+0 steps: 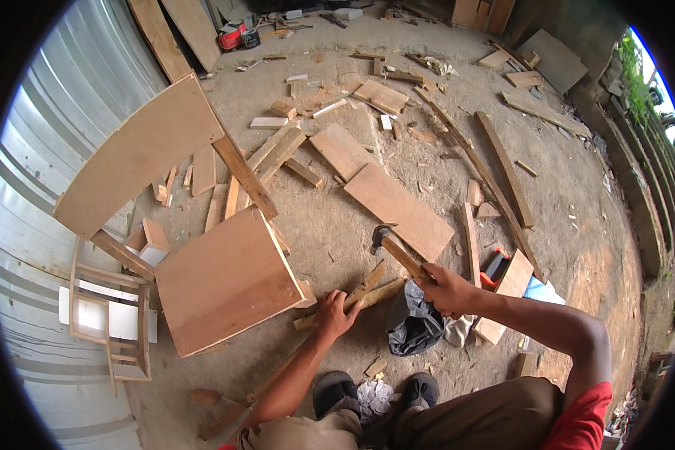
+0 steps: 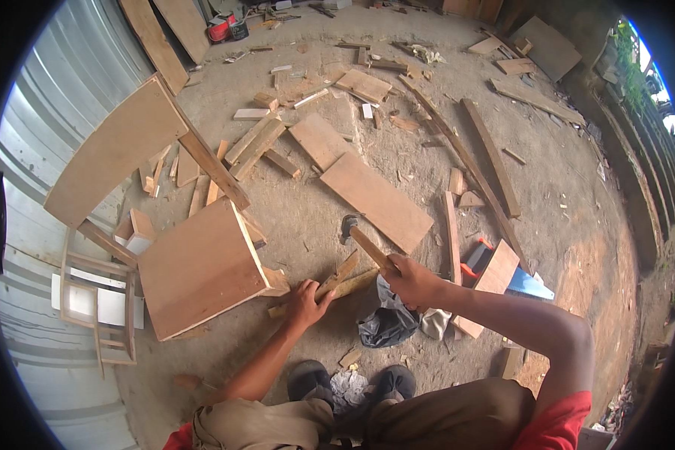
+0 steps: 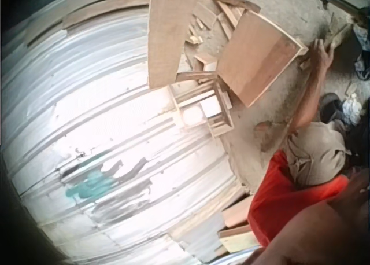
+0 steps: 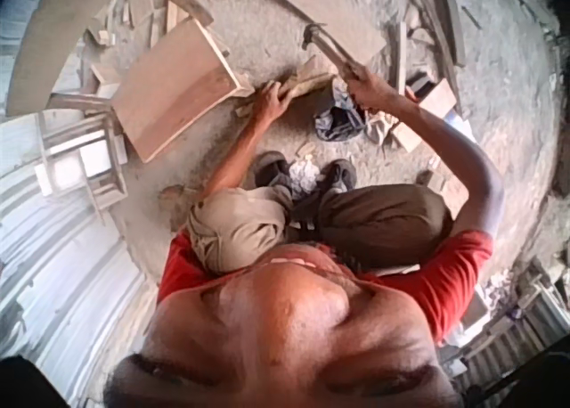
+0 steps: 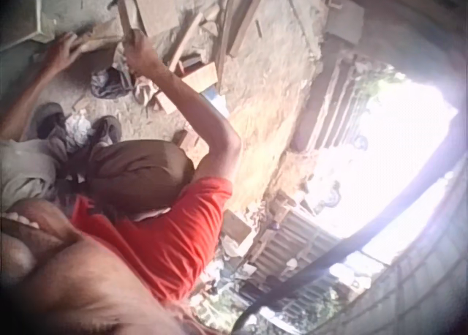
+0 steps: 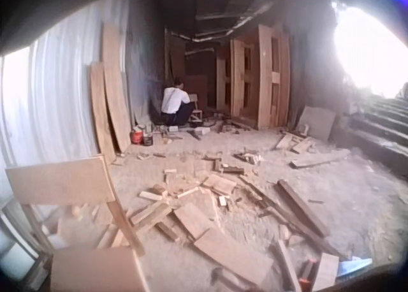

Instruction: The person uses a hammer to pry apart and break wooden pieces from a disassembled chair or stool. They repeatedly strike joints and legs to separate components, then switch to a hand saw to cut a wooden plank into smaller pieces.

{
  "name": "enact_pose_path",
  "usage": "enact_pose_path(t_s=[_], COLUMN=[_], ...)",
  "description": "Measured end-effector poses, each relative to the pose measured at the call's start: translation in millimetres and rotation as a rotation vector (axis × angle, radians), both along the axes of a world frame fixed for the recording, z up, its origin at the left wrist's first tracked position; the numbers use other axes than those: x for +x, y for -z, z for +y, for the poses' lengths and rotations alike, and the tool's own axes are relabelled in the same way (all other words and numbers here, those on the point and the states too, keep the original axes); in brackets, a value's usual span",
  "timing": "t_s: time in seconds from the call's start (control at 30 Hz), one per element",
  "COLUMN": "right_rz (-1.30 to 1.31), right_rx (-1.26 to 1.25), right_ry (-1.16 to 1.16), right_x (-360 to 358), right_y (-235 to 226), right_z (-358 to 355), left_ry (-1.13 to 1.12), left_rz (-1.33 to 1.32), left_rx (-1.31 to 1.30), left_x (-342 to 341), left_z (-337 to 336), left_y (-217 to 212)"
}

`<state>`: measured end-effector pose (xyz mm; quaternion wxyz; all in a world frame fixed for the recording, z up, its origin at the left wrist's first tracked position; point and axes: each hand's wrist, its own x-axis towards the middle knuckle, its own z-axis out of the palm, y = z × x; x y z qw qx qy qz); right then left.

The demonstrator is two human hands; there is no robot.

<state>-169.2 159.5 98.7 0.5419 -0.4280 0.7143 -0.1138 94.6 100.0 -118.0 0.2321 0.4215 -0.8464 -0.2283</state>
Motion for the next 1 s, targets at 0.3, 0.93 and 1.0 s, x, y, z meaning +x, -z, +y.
enact_pose_path(t_s=[0.3,0.93,1.0], right_rz=[0.101,0.067,0.086], right_rx=[-0.103,0.124,0.078], right_ry=[-0.11,-0.17,-0.112], right_x=[0.6,8.1,11.5], right_y=[-33.4,-27.6,-19.6], right_z=[-29.3,-59.2,-55.5], left_ry=[0.033,0.05,0.063], left_rz=[-0.153,-0.255,-0.265], left_rx=[-0.102,-0.142,-0.116], left_x=[4.8,3.4,-2.7], left_z=[-0.6,-1.8,-1.9], left_y=[-3.7,-4.8,0.8])
